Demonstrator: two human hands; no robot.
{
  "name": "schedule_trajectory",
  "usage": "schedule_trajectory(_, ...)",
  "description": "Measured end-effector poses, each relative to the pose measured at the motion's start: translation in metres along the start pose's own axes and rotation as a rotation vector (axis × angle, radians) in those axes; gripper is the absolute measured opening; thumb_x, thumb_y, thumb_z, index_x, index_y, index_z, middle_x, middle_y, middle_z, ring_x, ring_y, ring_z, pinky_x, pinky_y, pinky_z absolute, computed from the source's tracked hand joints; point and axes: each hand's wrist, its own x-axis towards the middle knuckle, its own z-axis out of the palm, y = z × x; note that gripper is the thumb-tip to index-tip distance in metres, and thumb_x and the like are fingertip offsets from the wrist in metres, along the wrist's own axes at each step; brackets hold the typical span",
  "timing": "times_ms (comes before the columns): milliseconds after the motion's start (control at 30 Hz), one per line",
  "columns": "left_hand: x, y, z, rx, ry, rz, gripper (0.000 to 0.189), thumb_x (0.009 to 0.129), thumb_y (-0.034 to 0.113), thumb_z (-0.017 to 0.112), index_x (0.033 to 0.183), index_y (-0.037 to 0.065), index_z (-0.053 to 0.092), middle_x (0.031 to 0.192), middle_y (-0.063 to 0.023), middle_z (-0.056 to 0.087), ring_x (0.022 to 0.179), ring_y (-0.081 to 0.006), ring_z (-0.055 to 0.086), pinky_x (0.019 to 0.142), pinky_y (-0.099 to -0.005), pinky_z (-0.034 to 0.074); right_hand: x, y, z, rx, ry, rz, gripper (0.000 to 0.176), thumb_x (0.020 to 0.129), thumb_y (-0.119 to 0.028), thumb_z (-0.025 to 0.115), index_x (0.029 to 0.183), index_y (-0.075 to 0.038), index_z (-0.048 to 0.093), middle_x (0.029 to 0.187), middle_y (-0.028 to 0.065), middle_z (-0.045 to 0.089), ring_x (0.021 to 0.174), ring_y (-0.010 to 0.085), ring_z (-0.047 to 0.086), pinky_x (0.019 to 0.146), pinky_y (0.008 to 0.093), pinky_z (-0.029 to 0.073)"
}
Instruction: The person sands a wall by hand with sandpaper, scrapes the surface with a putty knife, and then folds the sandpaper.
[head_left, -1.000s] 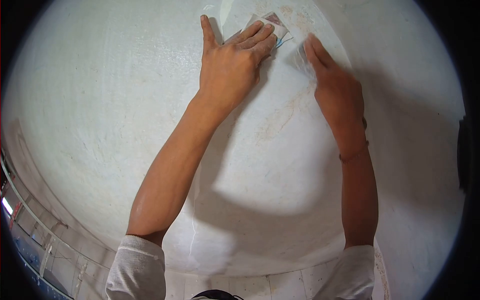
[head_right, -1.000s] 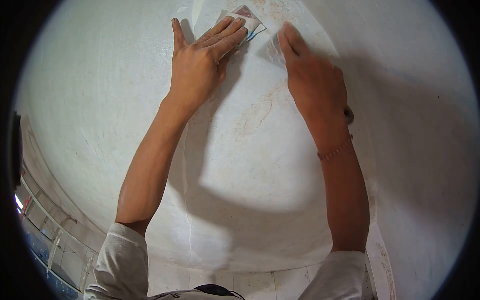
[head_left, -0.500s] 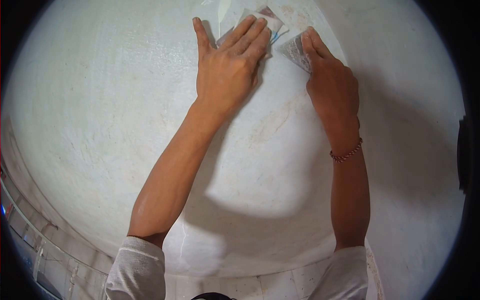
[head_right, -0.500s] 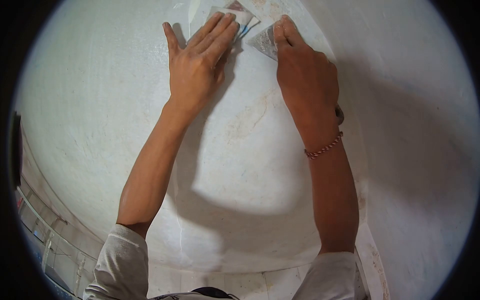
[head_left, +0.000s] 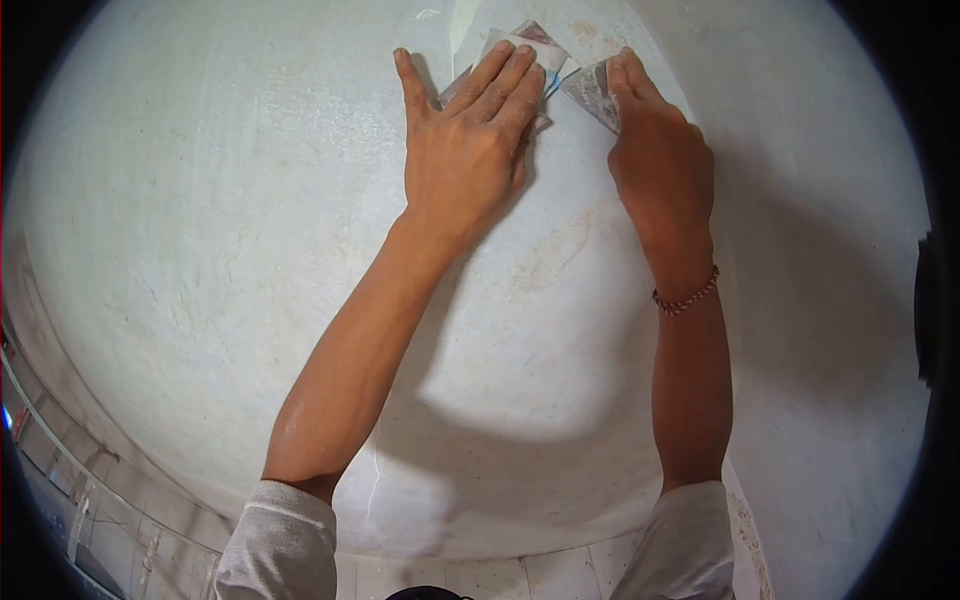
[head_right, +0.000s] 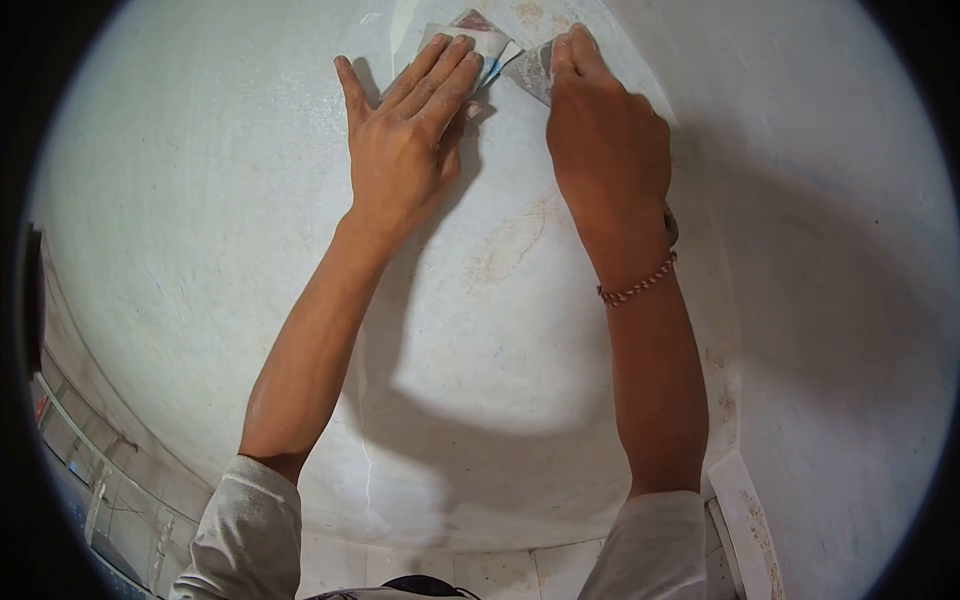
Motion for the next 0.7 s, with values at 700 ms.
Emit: schedule_trajectory(700,-0.001,0.002,0.001,-0.020,0.015,-0.022,0.044,0.085,0.011,0.063,0.128,0.019,0.057,0.133,0.0026,0.056,0.128,-0.0142,0.047,0.110,-0.0663,0.003,0.007,-0.002,-0.002,-0.036,-0.022,-0.058,0.032,0.088,-0.007,0.050,0.119,-0.005,0.057,0.133,0.0012,0.054,0.074,0.0307,0.069,0.065,0.0377,0.058)
